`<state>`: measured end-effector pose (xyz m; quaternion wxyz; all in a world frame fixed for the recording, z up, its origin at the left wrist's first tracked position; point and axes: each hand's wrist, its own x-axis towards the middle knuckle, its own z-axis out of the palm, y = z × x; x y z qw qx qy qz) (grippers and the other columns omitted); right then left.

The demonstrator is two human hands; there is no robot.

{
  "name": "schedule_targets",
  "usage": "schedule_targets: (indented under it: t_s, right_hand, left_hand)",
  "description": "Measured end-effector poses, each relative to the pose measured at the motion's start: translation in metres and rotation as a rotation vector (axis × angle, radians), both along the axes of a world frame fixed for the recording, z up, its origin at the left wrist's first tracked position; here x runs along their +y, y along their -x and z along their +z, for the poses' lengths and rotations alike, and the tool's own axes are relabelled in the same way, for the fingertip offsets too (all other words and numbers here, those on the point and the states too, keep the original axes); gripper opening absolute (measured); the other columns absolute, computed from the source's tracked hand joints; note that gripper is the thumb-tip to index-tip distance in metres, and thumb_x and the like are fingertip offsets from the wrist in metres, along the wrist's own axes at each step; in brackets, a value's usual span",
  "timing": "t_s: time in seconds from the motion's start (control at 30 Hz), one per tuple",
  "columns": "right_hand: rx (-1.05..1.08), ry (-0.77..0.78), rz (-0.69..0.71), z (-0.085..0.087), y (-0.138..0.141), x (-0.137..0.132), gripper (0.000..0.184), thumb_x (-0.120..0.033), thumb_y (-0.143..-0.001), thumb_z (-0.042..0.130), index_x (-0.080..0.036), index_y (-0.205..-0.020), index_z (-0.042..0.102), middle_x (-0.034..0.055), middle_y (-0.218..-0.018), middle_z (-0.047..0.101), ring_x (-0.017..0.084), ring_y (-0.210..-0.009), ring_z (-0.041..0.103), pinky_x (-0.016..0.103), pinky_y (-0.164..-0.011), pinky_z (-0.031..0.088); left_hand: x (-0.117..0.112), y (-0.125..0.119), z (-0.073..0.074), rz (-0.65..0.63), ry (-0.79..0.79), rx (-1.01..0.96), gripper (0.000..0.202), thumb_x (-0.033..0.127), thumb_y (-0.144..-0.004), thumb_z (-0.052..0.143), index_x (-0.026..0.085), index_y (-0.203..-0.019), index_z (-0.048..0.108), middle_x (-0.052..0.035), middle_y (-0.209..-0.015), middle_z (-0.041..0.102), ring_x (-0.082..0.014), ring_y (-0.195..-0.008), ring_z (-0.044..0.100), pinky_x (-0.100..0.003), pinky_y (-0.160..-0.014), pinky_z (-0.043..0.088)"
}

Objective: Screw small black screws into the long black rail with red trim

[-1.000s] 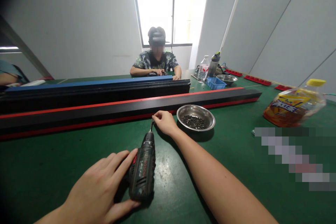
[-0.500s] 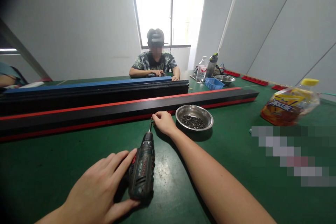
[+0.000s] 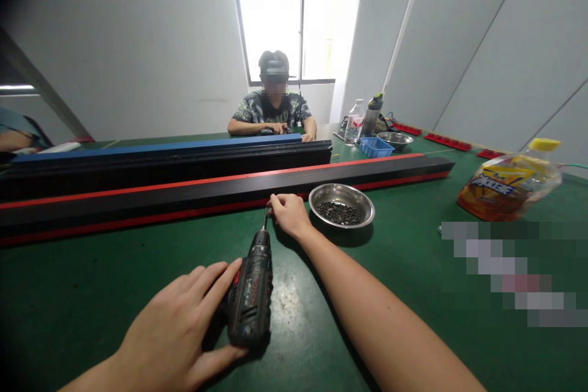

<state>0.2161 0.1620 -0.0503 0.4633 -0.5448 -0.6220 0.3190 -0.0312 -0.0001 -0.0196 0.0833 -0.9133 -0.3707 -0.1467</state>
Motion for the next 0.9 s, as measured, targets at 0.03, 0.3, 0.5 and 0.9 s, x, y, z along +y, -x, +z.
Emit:
schedule_targets:
  t_s: [0.03,0.3,0.5,0.9]
  right_hand:
    - [0.015,-0.002,0.008,0.000,0.000,0.000,0.041,-0.042,-0.102,0.053,-0.014,-0.089,0.079,0.0073,-0.081,0.078,0.012,-0.050,0.061,0.024,-0.053,0.046]
    - [0.086,0.024,0.121,0.000,-0.001,0.001,0.056,-0.052,-0.106,0.046,-0.012,-0.090,0.082,0.0107,-0.091,0.081,0.011,-0.051,0.060,0.024,-0.057,0.046]
    - [0.088,0.011,0.093,-0.001,-0.002,0.001,0.052,-0.051,-0.105,0.050,-0.012,-0.094,0.083,0.0101,-0.094,0.081,0.011,-0.053,0.062,0.024,-0.059,0.047]
    - [0.059,0.008,0.036,-0.001,0.003,0.000,0.045,-0.045,-0.105,0.052,-0.014,-0.088,0.080,0.0091,-0.093,0.080,0.012,-0.053,0.062,0.025,-0.060,0.049]
  left_hand:
    - [0.000,0.000,0.000,-0.004,0.004,0.005,0.091,0.077,-0.092,0.060,0.014,-0.155,0.047,-0.0156,-0.134,0.067,-0.0314,-0.104,0.065,-0.045,-0.088,0.053]
    - [-0.001,0.000,0.001,0.003,0.029,0.021,0.090,0.078,-0.094,0.056,0.013,-0.156,0.047,-0.0164,-0.136,0.067,-0.0318,-0.106,0.065,-0.046,-0.089,0.053]
    - [-0.001,-0.001,0.001,0.043,0.081,0.039,0.091,0.079,-0.092,0.059,0.017,-0.157,0.046,-0.0156,-0.138,0.066,-0.0321,-0.108,0.065,-0.045,-0.090,0.054]
    - [0.007,-0.012,0.002,0.204,0.085,0.092,0.089,0.072,-0.090,0.069,0.016,-0.156,0.048,-0.0157,-0.134,0.065,-0.0345,-0.112,0.064,-0.050,-0.093,0.056]
